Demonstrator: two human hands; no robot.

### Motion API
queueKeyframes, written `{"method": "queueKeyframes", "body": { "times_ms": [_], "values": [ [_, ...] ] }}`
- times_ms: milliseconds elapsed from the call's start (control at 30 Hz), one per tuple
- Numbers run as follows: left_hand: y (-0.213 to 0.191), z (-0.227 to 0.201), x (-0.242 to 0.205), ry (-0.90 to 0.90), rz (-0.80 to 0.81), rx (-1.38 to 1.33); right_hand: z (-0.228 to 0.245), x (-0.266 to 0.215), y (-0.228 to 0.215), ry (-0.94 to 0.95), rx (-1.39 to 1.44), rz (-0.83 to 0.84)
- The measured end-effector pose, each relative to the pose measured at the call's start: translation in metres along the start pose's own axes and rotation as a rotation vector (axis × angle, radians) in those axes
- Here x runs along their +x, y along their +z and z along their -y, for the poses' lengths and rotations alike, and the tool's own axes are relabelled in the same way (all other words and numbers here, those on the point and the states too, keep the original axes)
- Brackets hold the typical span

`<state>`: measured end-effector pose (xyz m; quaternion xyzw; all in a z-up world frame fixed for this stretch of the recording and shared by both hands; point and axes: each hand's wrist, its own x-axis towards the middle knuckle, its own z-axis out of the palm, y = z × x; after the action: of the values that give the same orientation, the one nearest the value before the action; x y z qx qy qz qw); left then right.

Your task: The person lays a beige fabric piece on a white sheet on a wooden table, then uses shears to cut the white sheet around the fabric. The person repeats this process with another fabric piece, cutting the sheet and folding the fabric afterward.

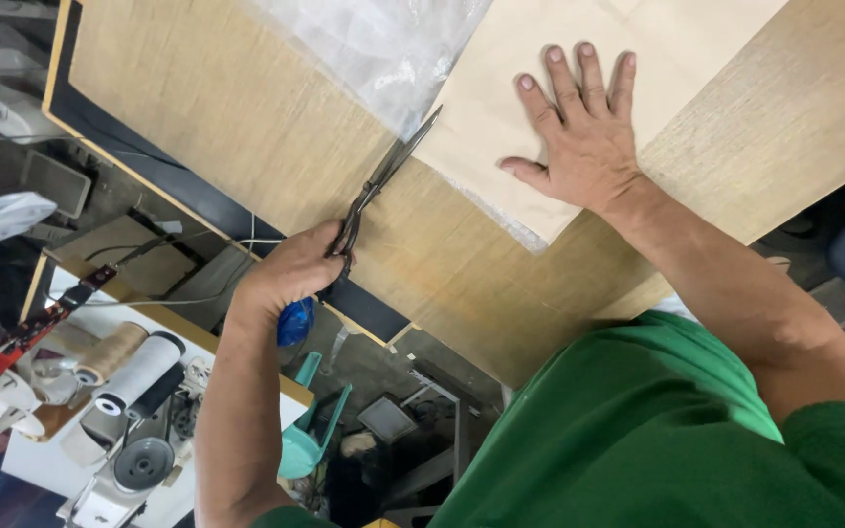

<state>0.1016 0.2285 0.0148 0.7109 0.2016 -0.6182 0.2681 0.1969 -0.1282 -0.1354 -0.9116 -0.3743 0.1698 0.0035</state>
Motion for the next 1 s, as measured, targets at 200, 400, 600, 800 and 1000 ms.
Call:
{"method": "queueKeyframes", "body": {
  "times_ms": [200, 400, 600, 800, 1000],
  "values": [
    [-0.012, 0.005, 0.014, 0.086, 0.052, -0.033, -0.002, 0.001, 0.0, -0.022, 0.029, -0.067],
    [-0.013, -0.011, 0.006, -0.04, 0.027, -0.054, -0.001, 0.003, -0.006, -0.008, -0.035, 0.035],
    [-0.018, -0.033, 0.012, -0.08, 0.002, -0.072, -0.004, 0.011, -0.035, 0.023, -0.034, 0.319],
    [-0.028, -0.066, 0.01, -0.027, -0.044, -0.053, -0.01, 0.009, 0.008, -0.037, 0.094, -0.228],
    [-0.028, -0.073, 0.021, -0.003, -0.093, -0.02, -0.011, 0.008, -0.004, -0.011, 0.324, -0.334]
  ]
}}
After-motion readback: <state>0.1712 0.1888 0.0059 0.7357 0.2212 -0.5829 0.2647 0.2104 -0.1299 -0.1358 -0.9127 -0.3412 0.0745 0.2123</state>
